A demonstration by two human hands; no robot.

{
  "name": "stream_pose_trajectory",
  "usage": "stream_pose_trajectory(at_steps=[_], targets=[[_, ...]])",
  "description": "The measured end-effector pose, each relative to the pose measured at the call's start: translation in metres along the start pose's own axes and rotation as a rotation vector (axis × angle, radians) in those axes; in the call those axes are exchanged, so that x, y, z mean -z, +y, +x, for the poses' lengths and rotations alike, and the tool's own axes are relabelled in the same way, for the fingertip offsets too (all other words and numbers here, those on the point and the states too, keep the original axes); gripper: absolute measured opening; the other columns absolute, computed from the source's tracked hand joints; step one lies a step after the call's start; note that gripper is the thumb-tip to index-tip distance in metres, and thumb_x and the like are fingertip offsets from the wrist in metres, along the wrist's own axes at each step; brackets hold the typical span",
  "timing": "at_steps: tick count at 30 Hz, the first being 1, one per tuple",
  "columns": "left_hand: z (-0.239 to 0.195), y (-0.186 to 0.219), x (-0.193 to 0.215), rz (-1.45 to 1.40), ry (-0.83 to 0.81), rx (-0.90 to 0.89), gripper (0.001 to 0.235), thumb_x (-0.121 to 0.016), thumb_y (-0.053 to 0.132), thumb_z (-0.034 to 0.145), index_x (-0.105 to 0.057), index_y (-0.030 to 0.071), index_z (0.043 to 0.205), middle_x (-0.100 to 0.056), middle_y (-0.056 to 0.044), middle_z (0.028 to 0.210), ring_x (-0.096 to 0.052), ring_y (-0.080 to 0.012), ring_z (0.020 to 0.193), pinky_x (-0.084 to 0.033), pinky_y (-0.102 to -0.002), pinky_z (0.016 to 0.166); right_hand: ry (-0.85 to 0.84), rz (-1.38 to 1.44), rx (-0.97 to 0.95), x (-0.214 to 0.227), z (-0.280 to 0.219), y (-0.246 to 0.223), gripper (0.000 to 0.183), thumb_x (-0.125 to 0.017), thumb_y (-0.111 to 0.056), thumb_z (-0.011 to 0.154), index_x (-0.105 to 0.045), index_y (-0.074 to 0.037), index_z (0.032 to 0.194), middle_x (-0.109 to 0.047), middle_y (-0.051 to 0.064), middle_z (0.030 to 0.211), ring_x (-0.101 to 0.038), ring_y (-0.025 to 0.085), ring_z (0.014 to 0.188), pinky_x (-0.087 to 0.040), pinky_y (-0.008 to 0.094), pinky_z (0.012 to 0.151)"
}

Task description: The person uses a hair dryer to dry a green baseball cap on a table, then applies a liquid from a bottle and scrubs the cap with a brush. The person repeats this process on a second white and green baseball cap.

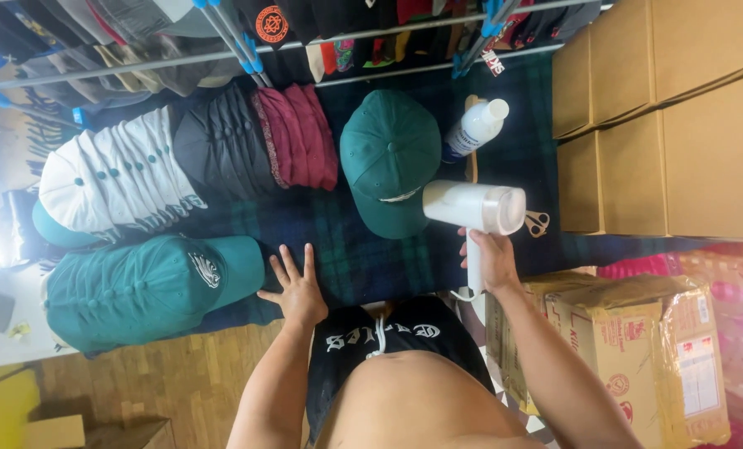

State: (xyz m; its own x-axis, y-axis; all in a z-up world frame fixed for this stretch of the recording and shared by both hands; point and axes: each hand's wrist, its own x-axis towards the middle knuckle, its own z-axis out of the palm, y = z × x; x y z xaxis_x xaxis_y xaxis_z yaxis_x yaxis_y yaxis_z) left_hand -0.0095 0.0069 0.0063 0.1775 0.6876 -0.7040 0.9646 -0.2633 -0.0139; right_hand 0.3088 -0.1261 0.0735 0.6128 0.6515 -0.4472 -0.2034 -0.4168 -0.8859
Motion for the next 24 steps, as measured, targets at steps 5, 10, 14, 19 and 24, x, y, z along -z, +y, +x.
stream_pose_trajectory(at_steps=[5,10,14,19,24], targets=[[-0.001,-0.001,0.008,-0.032,-0.026,-0.032,0.148,-0.087,-0.004,0.060,0.013,0.029,0.164,0.020,-0.022,0.168,0.019,-0.0452,0.154,-0.007,-0.092,0.097,0.037,-0.029,0.006,-0.015,-0.031,0.043,0.033,-0.068,-0.029,0.090,-0.073,0.003,0.099,-0.068,0.019,0.066,-0.068,0.028,0.050,-0.056,0.038,0.049],[-0.003,-0.004,0.013,-0.022,-0.067,-0.055,0.144,-0.084,-0.005,0.062,0.014,0.027,0.164,0.022,-0.023,0.168,0.021,-0.0466,0.153,-0.008,-0.093,0.096,0.013,-0.372,0.144,-0.059,-0.070,0.004,0.027,-0.068,-0.030,0.079,-0.074,-0.006,0.068,-0.070,0.012,0.054,-0.070,0.023,0.050,-0.055,0.035,0.055],[0.000,-0.007,0.010,-0.010,-0.071,-0.074,0.142,-0.085,-0.001,0.064,0.012,0.026,0.164,0.021,-0.023,0.168,0.020,-0.0474,0.153,-0.010,-0.092,0.096,0.024,-0.671,0.570,-0.094,-0.076,0.003,0.026,-0.075,-0.018,0.079,-0.067,0.005,0.087,-0.065,0.028,0.074,-0.067,0.047,0.071,-0.057,0.051,0.067],[0.007,-0.013,0.002,-0.032,-0.077,-0.107,0.147,-0.089,0.001,0.060,0.012,0.025,0.164,0.024,-0.024,0.167,0.022,-0.0488,0.152,-0.010,-0.092,0.096,-0.064,-0.693,0.266,-0.137,-0.066,0.009,0.043,-0.077,-0.036,0.083,-0.062,-0.009,0.113,-0.069,0.017,0.100,-0.071,0.041,0.097,-0.060,0.054,0.084],[0.009,-0.015,-0.001,-0.023,-0.057,-0.130,0.148,-0.094,0.004,0.059,0.010,0.021,0.164,0.025,-0.025,0.166,0.022,-0.0505,0.151,-0.010,-0.093,0.093,-0.124,-0.863,0.140,-0.177,-0.057,-0.013,0.043,-0.072,-0.033,0.083,-0.060,-0.007,0.115,-0.063,0.014,0.106,-0.071,0.043,0.095,-0.062,0.056,0.081]])
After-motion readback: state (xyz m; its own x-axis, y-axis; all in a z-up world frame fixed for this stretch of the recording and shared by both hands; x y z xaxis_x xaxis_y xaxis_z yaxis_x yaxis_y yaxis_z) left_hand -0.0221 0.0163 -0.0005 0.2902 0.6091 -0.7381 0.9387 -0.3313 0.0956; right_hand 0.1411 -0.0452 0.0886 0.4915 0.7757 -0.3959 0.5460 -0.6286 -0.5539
